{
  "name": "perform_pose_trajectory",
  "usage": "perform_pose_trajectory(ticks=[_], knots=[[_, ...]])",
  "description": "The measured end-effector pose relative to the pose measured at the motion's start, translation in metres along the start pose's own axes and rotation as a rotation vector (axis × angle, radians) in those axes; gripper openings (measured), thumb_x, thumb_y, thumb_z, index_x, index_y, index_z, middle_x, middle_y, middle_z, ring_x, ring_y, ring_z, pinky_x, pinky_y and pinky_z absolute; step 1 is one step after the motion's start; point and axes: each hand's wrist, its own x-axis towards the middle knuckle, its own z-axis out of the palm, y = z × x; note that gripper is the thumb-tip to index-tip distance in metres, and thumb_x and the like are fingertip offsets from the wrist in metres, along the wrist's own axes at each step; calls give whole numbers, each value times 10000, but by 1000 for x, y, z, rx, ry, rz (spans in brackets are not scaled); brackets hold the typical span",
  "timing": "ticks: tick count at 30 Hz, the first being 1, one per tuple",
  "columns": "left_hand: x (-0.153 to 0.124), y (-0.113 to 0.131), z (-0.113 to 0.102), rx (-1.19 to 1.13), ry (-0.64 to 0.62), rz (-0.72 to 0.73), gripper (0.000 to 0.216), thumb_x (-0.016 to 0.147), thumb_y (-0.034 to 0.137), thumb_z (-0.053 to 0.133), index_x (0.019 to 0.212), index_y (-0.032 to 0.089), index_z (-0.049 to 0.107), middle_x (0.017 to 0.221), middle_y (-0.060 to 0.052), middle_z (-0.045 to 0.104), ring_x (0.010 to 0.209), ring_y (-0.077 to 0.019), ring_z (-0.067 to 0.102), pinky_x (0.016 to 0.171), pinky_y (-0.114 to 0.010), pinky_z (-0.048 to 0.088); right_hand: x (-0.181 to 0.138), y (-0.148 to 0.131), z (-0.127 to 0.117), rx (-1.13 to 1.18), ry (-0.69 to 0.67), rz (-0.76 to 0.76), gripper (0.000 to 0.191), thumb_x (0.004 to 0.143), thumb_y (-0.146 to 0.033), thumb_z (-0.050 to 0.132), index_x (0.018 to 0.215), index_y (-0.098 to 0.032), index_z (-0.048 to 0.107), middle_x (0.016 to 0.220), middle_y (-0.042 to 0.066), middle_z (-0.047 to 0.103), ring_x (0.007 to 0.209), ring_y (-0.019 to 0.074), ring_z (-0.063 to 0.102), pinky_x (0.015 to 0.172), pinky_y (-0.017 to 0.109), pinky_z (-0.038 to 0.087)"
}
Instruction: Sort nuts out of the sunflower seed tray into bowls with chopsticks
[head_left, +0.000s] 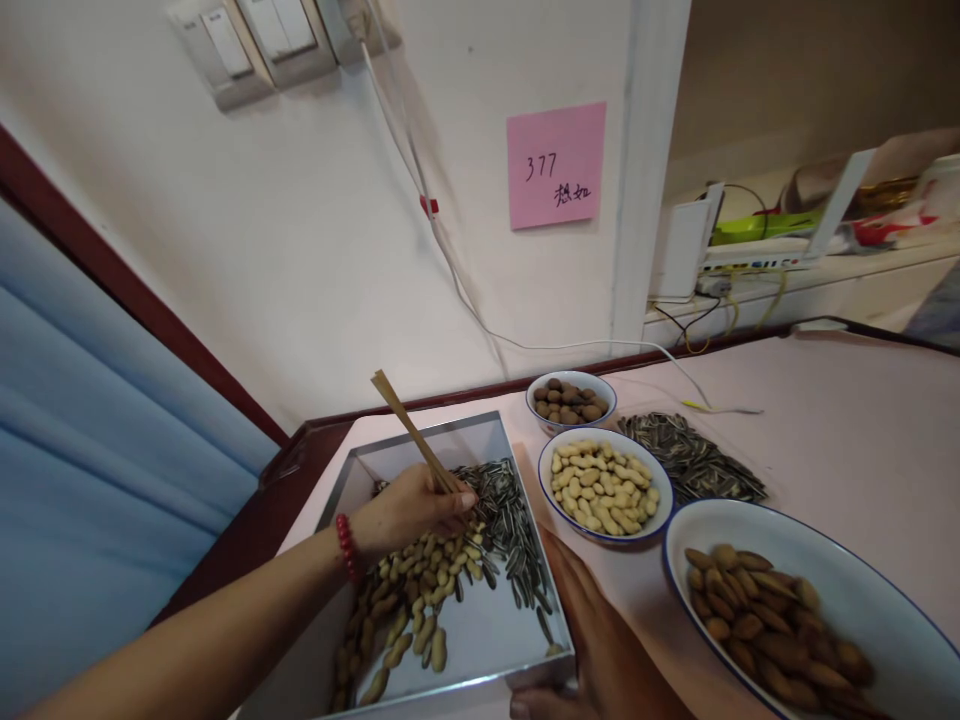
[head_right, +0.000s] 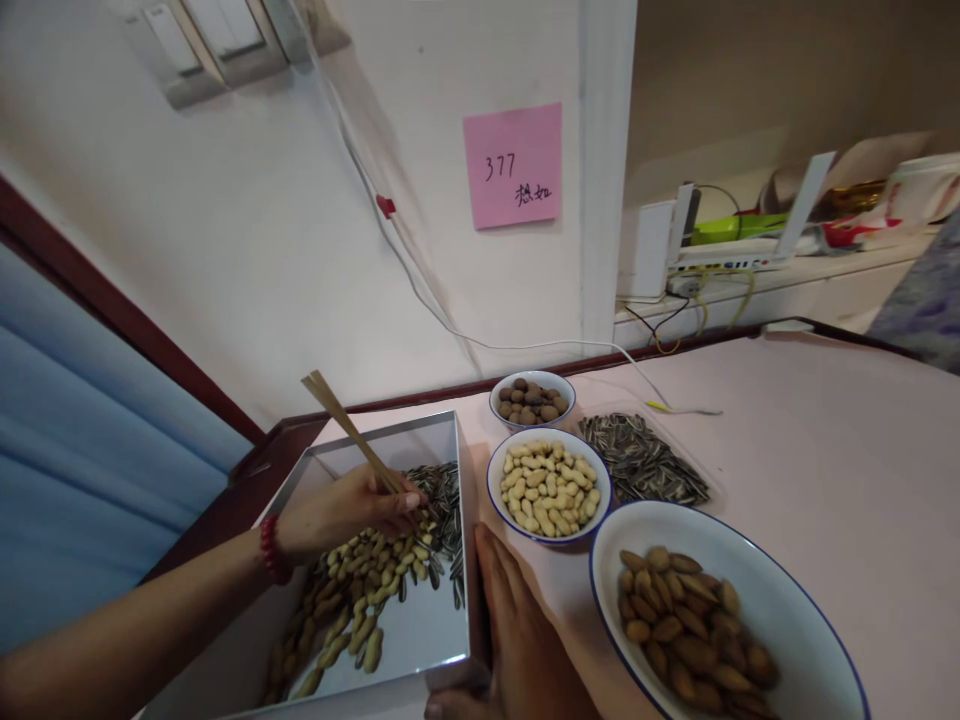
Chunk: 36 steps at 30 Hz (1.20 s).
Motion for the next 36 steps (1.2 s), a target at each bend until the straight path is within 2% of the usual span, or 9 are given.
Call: perform_pose_trajectory(ticks=[6,9,13,17,23,26,30,33,36], knots=[[3,-5,3,-1,23,4,672,708,717,839,1010,124,743,915,-124,804,865,-247,776,795,-360,609,0,6,8,9,24,7,1257,612,-333,932,1689,-181,301,1724,233,305,1586,490,284,1257,653,303],[3,-7,5,1,29,-2,677,695,699,849,1033,122,737,860,-110,795,839,-256,774,777,-369,606,-1,8,10,-3,36,7,1285,591,-334,942,1693,-211,291,1730,212,300,1586,494,279,1252,661,308],[4,-10,8,18,15,-1,564,696,627,870,972,149,749,758,-55,770,775,-233,756,725,-333,582,-2,6,6,-8,14,-7,1218,649,-340,917,1689,-194,301,1722,214,321,1589,476,287,1260,641,311],[5,-9,11,22,20,3,467,704,567,881,889,157,753,724,-39,759,694,-196,715,672,-299,557,-3,3,4,-13,18,4,1233,642,-341,918,1695,-210,290,1723,204,324,1587,478,292,1255,641,323],[-3,1,5,-48,31,-23,542,725,635,867,909,138,754,883,-113,812,798,-226,774,752,-334,611,-2,4,4,4,14,-8,1253,632,-327,934,1695,-185,287,1721,223,323,1586,487,285,1263,638,313],[-12,12,-4,-87,48,-14,593,724,661,869,978,134,772,954,-126,822,857,-221,787,792,-316,617,-2,6,5,-14,-3,-2,1275,644,-346,938,1706,-181,252,1739,215,284,1601,473,254,1272,636,297],[-22,37,-10,-172,78,47,601,695,626,917,1011,132,789,1000,-128,828,865,-204,788,825,-301,631,1,5,7,-21,-10,26,1365,579,-326,984,1707,-154,236,1749,226,251,1612,461,227,1282,631,276],[-21,68,-3,-178,54,145,565,733,584,914,1046,128,796,1021,-138,828,878,-202,791,831,-291,634,3,2,6,-14,-49,59,1362,576,-327,996,1695,-96,255,1747,253,237,1621,455,200,1298,611,258],[-8,101,15,-182,-12,251,530,772,557,896,1059,124,793,1040,-139,826,938,-198,786,856,-272,620,4,0,3,-12,-65,84,1372,579,-321,990,1695,-68,234,1759,256,189,1632,456,144,1313,612,218]])
